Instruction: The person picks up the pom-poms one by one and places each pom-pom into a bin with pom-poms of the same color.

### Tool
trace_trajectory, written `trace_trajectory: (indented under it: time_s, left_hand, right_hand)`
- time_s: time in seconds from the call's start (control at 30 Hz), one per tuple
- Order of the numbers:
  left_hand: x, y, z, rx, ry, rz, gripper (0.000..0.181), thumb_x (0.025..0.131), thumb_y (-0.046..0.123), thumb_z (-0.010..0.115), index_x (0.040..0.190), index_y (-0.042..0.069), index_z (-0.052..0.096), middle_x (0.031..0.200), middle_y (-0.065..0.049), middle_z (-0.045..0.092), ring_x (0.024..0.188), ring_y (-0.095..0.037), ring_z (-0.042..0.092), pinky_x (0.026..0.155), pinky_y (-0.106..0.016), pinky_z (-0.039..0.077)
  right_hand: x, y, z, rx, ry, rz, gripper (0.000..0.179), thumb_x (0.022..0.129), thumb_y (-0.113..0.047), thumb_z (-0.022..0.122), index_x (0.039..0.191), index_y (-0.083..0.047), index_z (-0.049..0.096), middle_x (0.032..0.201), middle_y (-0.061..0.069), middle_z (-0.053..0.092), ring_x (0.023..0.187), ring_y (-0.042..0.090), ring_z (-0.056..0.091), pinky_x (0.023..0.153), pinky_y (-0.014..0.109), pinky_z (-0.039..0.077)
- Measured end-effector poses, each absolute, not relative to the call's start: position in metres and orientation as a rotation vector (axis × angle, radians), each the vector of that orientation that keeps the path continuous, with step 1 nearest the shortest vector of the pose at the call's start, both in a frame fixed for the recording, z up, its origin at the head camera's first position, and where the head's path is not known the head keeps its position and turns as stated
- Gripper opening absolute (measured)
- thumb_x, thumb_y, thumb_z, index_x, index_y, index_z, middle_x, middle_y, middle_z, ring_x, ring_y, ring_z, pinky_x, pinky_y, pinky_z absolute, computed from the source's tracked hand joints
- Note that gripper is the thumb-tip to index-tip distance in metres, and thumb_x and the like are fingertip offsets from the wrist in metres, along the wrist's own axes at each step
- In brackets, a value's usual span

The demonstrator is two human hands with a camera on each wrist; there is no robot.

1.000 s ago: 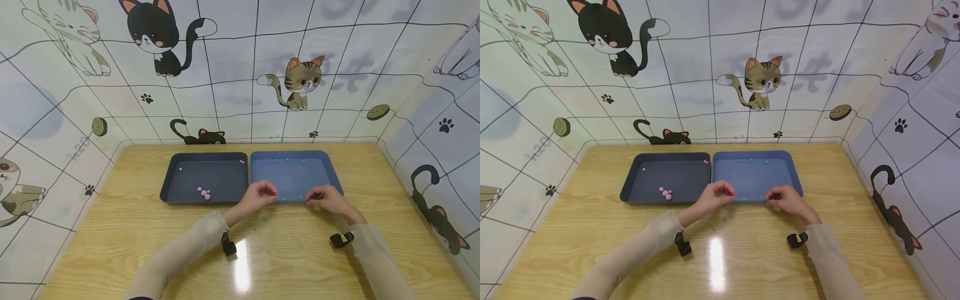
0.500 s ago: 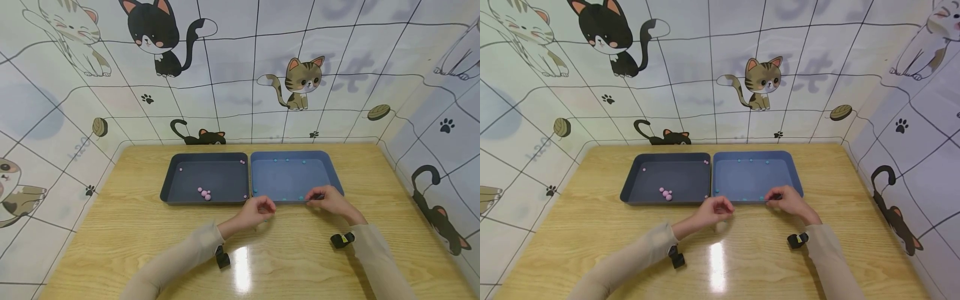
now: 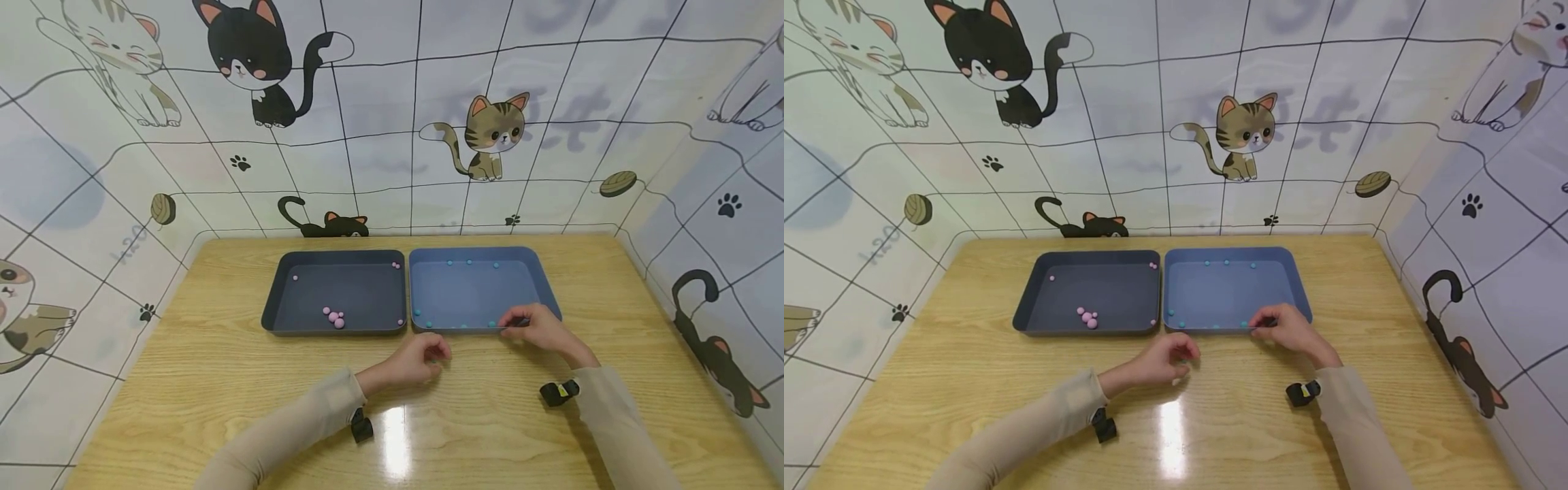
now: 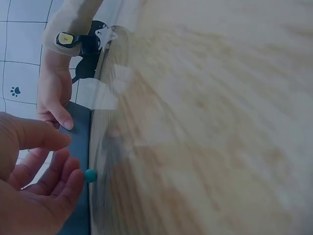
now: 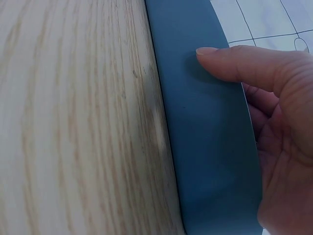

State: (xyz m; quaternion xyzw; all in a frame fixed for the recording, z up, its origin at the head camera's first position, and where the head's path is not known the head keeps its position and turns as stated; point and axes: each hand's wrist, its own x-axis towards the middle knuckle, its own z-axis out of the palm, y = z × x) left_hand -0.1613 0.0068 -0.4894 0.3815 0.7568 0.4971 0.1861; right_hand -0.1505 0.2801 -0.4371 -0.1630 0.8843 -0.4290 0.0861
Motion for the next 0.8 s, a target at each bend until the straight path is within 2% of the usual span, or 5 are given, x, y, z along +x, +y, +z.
trace_trajectory:
  time_s: [0.37,0.63,0.8]
  left_hand:
    - [-0.1617,0.0079,-0.4968,1.089,2.235,1.278,0.026,0.072,-0.018,0.055,0.089,0.001,0.062,0.092,-0.008,0.061,0.084,-0.011,0.057,0.076,-0.016,0.048]
    - [-0.1618,0.0103,-0.4954,1.048,2.257,1.238,0.028,0.07,-0.02,0.053,0.087,0.001,0.061,0.089,-0.007,0.06,0.081,-0.012,0.056,0.072,-0.016,0.048]
    - [-0.1621,0.0104,-0.4948,1.078,2.283,1.215,0.028,0.069,-0.02,0.053,0.086,0.001,0.061,0.087,-0.007,0.061,0.078,-0.013,0.056,0.07,-0.015,0.047]
  right_hand:
    - [-0.1531,0.2848,-0.4439,-0.491,2.645,-1.271,0.006,0.081,0.005,0.067,0.087,0.006,0.068,0.083,0.013,0.067,0.074,0.015,0.059,0.062,0.023,0.048]
    - [-0.1523,0.282,-0.4394,-0.477,2.622,-1.268,0.006,0.082,0.006,0.066,0.087,0.007,0.068,0.084,0.016,0.066,0.075,0.022,0.06,0.063,0.024,0.049]
    - [-0.1516,0.2817,-0.4376,-0.475,2.615,-1.27,0.006,0.082,0.005,0.066,0.087,0.005,0.068,0.084,0.014,0.066,0.075,0.02,0.06,0.063,0.024,0.049]
